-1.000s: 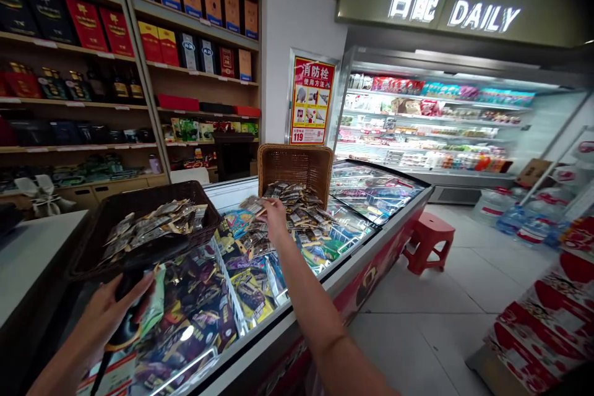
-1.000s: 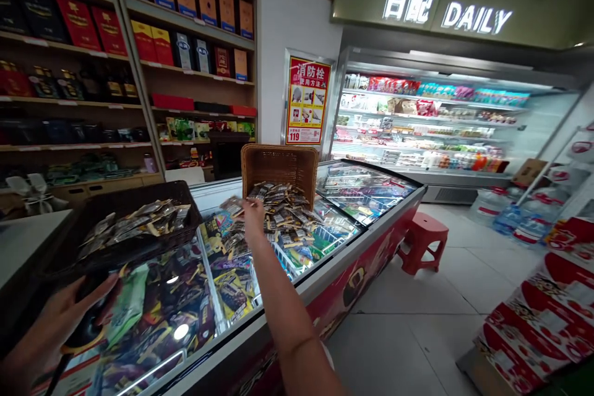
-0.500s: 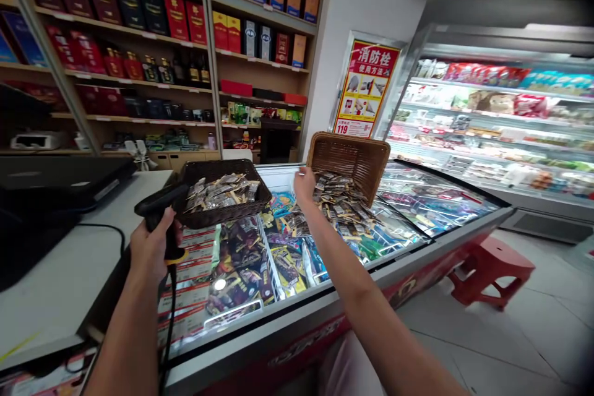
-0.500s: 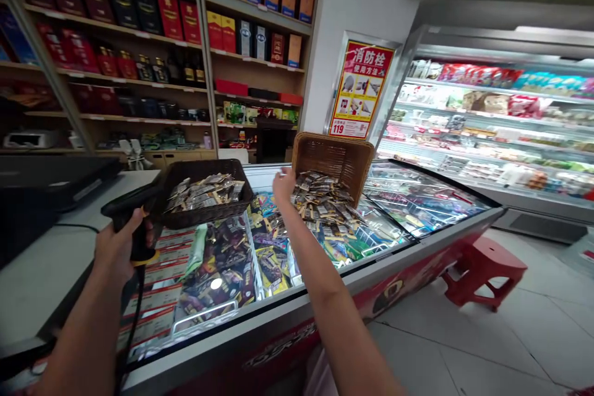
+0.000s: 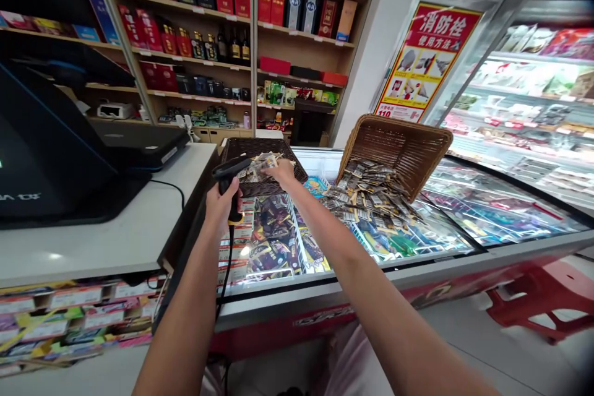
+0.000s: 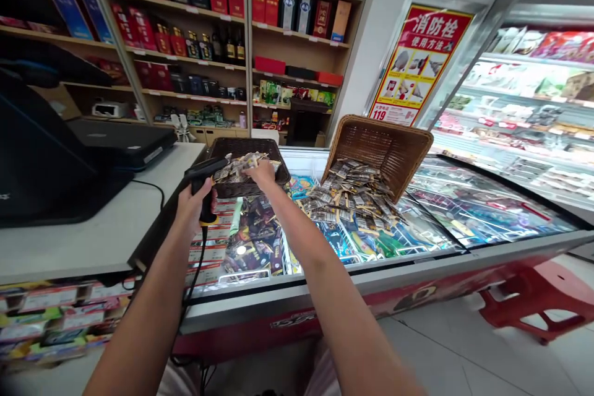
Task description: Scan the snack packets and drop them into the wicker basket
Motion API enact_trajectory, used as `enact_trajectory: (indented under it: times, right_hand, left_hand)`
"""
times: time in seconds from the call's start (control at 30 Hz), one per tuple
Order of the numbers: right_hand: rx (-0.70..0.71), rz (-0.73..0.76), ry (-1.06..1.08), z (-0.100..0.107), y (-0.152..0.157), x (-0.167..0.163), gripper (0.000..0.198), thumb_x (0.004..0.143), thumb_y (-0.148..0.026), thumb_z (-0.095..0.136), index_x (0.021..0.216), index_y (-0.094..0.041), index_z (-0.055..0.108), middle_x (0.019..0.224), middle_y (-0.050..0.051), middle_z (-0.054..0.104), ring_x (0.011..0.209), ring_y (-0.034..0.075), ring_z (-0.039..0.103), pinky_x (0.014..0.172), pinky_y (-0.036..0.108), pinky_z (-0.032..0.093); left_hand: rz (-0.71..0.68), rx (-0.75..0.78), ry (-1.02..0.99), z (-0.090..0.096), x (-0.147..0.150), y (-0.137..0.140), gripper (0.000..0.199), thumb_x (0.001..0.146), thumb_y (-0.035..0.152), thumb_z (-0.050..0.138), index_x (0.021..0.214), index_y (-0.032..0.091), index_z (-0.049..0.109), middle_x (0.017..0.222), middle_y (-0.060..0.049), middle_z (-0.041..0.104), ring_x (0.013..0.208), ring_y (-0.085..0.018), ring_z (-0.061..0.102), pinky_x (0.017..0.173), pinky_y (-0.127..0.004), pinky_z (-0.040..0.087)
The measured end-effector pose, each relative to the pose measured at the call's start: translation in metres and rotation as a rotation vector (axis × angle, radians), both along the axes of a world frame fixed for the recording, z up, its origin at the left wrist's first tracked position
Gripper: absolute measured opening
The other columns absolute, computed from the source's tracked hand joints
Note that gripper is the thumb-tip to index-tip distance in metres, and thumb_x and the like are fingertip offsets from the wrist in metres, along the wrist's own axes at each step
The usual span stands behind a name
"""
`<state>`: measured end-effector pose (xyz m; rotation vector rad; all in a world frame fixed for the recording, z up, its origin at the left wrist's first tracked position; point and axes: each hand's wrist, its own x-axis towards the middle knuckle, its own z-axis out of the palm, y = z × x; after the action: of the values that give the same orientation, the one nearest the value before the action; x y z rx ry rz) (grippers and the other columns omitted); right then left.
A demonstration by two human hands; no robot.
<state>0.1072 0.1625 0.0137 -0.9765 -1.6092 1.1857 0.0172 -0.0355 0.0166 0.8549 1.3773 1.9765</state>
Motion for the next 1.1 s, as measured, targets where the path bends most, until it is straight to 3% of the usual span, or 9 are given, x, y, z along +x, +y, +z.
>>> enact_trajectory:
  times: [0.1,0.23,0.43,0.57,0.7,0.97,1.1]
  right_hand:
    - [0.023,-0.013,0.123,0.01,-0.004,0.026,0.037,0.065,-0.04,0.088,0.091,-0.02,0.07,0.082,0.001,0.069,0.078,0.018,0.064,0.07,0.03,0.052]
    - [0.063,-0.076,0.25,0.017,-0.011,0.087,0.044,0.069,-0.047,0.085,0.101,-0.02,0.07,0.078,-0.001,0.065,0.071,0.015,0.058,0.061,0.026,0.046]
    - [-0.022,-0.269,0.369,-0.014,-0.023,0.159,0.053,0.069,-0.062,0.083,0.098,-0.021,0.067,0.059,-0.007,0.047,0.054,0.012,0.043,0.051,0.026,0.034]
    - [-0.118,-0.293,0.467,-0.037,-0.022,0.165,0.055,0.073,-0.069,0.078,0.101,-0.023,0.066,0.059,-0.007,0.047,0.052,0.014,0.045,0.049,0.029,0.035]
    - [-0.194,-0.224,0.48,-0.042,-0.019,0.164,0.056,0.08,-0.065,0.076,0.116,-0.023,0.067,0.056,-0.006,0.046,0.054,0.018,0.052,0.053,0.031,0.041]
    - [-0.189,-0.154,0.517,-0.042,-0.024,0.166,0.05,0.073,-0.07,0.08,0.091,-0.027,0.062,0.057,-0.007,0.041,0.051,0.015,0.045,0.049,0.03,0.036]
    - [-0.224,-0.16,0.534,-0.041,-0.026,0.165,0.05,0.073,-0.066,0.082,0.094,-0.025,0.064,0.056,-0.007,0.039,0.05,0.014,0.043,0.048,0.029,0.034]
  left_hand:
    - [-0.032,0.0,0.007,-0.001,0.004,0.001,0.052,0.065,0.058,0.088,0.083,0.019,0.058,0.064,0.004,0.06,0.042,-0.008,0.049,0.039,-0.023,0.037]
    - [-0.068,-0.041,0.059,-0.003,0.012,0.004,0.051,0.066,0.057,0.087,0.083,0.019,0.058,0.063,0.004,0.059,0.042,-0.008,0.049,0.039,-0.022,0.037]
    - [-0.172,-0.101,0.159,0.0,0.027,0.005,0.05,0.066,0.055,0.089,0.082,0.019,0.058,0.062,0.004,0.06,0.042,-0.009,0.05,0.041,-0.022,0.037]
    - [-0.233,-0.175,0.246,-0.003,0.028,0.007,0.052,0.066,0.059,0.088,0.081,0.019,0.059,0.062,0.004,0.06,0.042,-0.01,0.049,0.041,-0.023,0.039]
    - [-0.278,-0.205,0.352,-0.011,0.027,0.011,0.051,0.07,0.063,0.085,0.081,0.02,0.059,0.063,0.003,0.06,0.043,-0.011,0.049,0.042,-0.024,0.039]
    - [-0.423,-0.262,0.49,-0.027,0.019,0.019,0.052,0.069,0.065,0.084,0.076,0.021,0.059,0.052,0.004,0.056,0.041,-0.012,0.046,0.044,-0.024,0.036]
    - [-0.438,-0.278,0.507,-0.031,0.016,0.021,0.052,0.069,0.066,0.084,0.077,0.021,0.06,0.052,0.004,0.056,0.042,-0.013,0.047,0.044,-0.025,0.037]
